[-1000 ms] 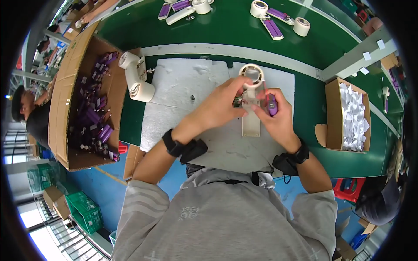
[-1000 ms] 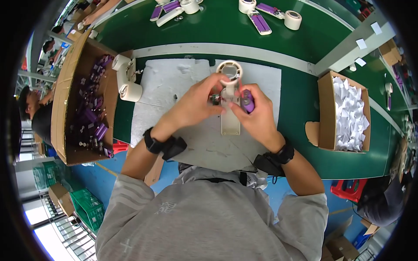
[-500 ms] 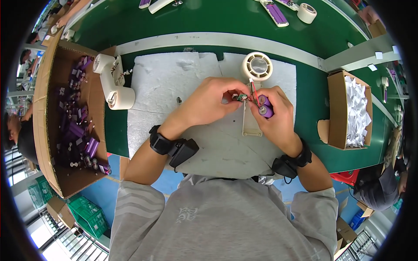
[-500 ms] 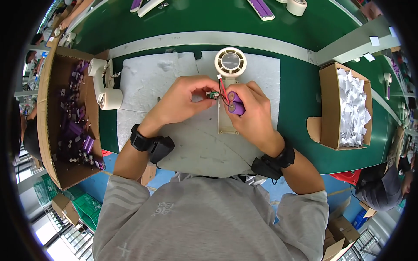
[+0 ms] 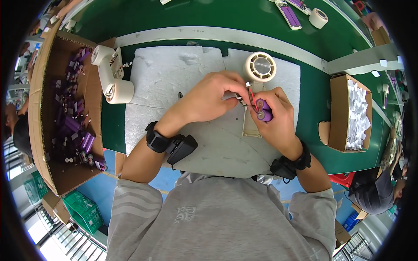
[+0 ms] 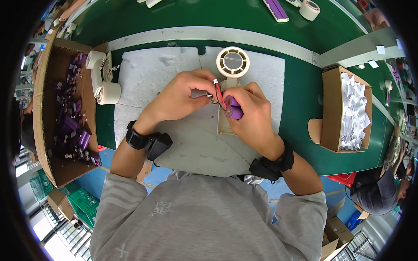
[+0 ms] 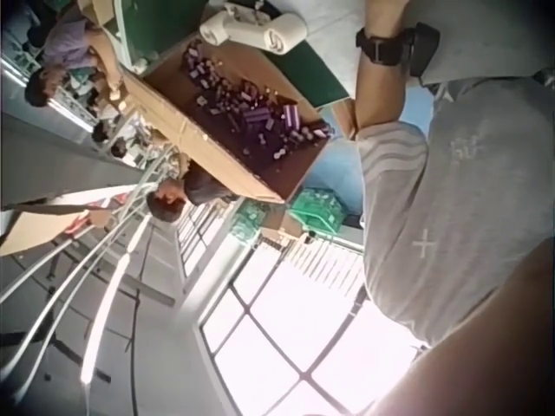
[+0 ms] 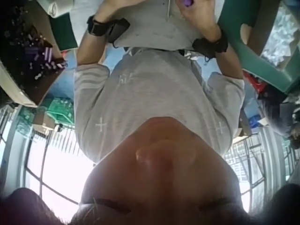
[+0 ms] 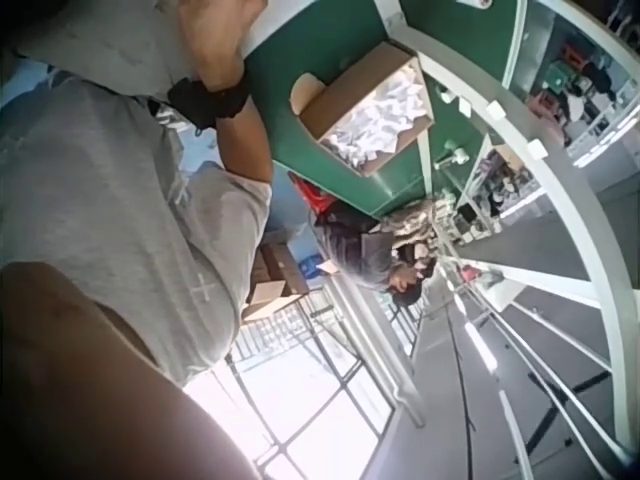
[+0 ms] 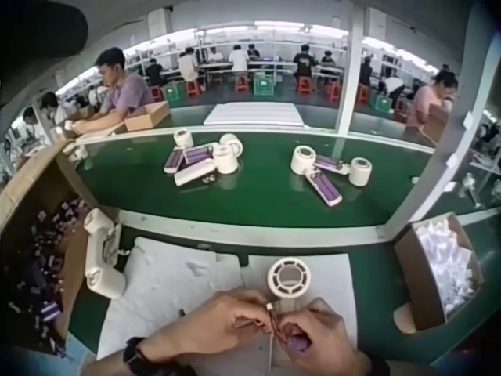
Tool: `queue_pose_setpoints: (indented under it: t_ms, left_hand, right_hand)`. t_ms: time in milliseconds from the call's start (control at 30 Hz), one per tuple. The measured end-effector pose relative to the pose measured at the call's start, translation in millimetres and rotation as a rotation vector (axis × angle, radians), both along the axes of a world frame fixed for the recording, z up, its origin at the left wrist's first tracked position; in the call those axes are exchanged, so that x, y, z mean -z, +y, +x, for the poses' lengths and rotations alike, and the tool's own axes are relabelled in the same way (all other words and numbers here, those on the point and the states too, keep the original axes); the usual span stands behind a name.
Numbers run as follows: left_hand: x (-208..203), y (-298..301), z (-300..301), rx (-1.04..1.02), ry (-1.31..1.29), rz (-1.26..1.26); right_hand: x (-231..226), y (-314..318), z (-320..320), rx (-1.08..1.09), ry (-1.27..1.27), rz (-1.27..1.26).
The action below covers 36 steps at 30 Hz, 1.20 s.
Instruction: Assembling internal components and batteries into handheld portable fans.
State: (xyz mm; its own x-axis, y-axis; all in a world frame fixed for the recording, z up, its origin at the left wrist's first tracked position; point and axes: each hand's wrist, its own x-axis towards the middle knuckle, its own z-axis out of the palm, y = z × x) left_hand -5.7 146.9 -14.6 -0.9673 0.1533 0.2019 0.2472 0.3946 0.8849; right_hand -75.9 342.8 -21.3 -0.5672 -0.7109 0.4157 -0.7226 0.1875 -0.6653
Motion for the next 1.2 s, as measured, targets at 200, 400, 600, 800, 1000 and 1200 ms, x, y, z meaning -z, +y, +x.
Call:
queue_pose_setpoints:
  t_ms: [200,400,600,800,1000,1200]
  left_hand:
    - [-5.3,5.5,3.9,-0.137,0.001,-0.028]
    - [-11.8,14.8,5.1,-0.082,-0.023,0.100]
    - [-7.9,14.5,2.6,-0.091,-0.055,0.068]
    - [-3.1,14.1,2.1,-0.092,-0.068,0.092]
    - [2.4,11.2,2.4,-0.079,-0.205,0.300]
    - [3.5,9.5,0.8,-0.083,-0.330,0.448]
  right_hand:
    - [0.5,-0.3,0.2,-0.001,-0.009,0.015]
    - [3.4,-0.1,0.2,0.003,0.019,0.025]
    - [1.0,3.6,-4.5,-0.060,0.010,-0.023]
    - [-3.5,8.2,-7.8,-0.042,-0.141,-0.200]
    - [-6.5,11.8,-7.5,-0.073,-0.109,-0.165]
    - [-7.4,12.9,-5.2,-0.066,-0.062,-0.092]
